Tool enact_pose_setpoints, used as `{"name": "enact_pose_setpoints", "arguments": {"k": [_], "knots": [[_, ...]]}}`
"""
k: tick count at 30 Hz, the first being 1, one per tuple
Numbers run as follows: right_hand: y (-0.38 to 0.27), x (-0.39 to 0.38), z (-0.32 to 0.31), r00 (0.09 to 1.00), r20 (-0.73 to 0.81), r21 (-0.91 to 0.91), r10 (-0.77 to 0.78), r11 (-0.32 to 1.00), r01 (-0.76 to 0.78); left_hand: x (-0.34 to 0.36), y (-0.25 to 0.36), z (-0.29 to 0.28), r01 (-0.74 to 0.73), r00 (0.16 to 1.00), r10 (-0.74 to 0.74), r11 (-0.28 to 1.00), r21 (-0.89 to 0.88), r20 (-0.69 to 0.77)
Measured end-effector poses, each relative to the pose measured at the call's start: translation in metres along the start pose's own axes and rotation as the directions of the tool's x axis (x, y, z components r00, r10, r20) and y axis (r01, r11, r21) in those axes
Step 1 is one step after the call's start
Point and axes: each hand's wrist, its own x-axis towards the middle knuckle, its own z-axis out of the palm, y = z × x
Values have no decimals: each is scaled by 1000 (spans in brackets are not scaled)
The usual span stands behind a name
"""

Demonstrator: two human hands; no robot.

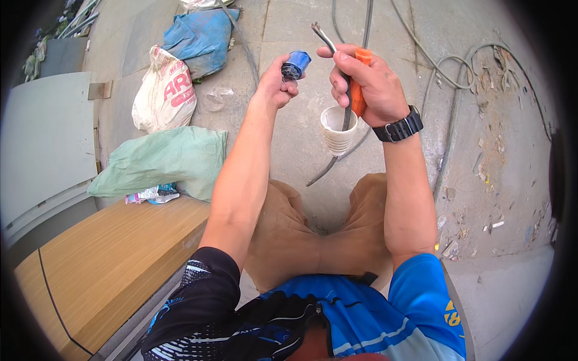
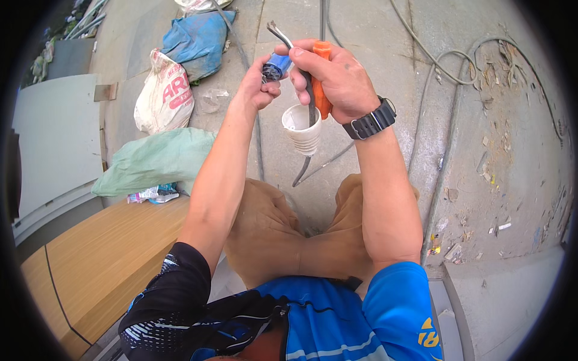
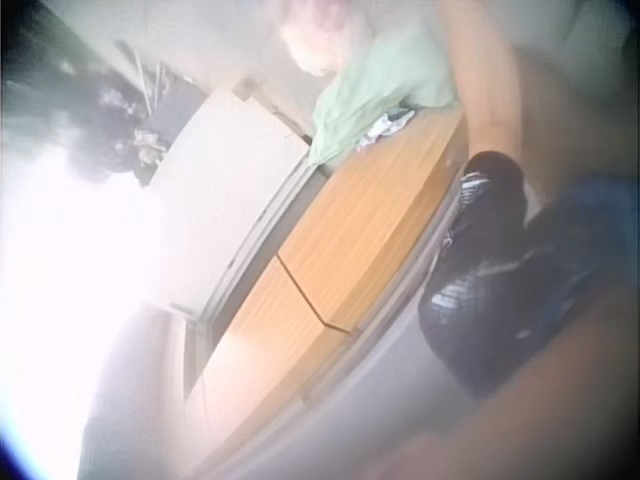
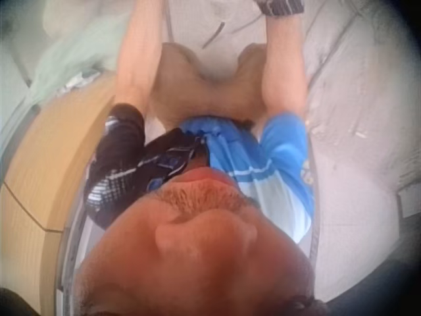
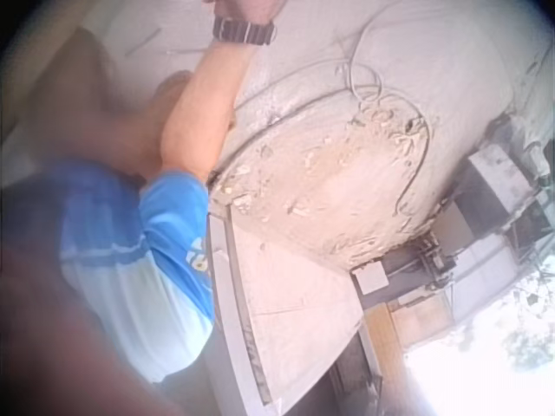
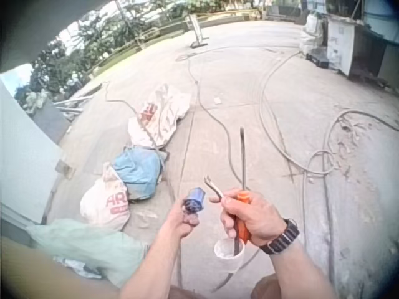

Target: The person sits on the ground and uses a screwdriver to tighten screws inside a blue electrical plug. They open the plug cover, insert wires into the terminals, and secure them by turning the screwdriver. The person repeatedly checks the connections and adjusts the plug housing.

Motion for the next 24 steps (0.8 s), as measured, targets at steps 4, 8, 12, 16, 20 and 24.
{"name": "enact_pose_setpoints", "arguments": {"k": [4, 8, 12, 16, 20, 24], "knots": [[-7, 6, 7, 997, 10, -42, 81, 996, -80, -80, 26, 12, -99, 985, 144, 924, -371, 95], [-4, 10, 23, 985, 115, -134, 130, 984, -115, -105, 30, 9, -140, 932, 288, 846, -515, 220], [4, 1, 35, 983, 88, -152, 158, 978, -144, -114, 37, 10, -110, 905, 312, 828, -551, 288], [6, 0, 44, 994, 7, -164, 114, 980, -111, -113, 36, 10, -120, 892, 337, 820, -559, 302], [14, 1, 47, 995, -13, -105, 99, 989, -100, -120, 31, 20, -254, 900, 389, 833, -491, 195], [15, 1, 46, 997, -24, -110, 79, 991, -81, -124, 30, 25, -254, 883, 412, 823, -508, 225]]}}
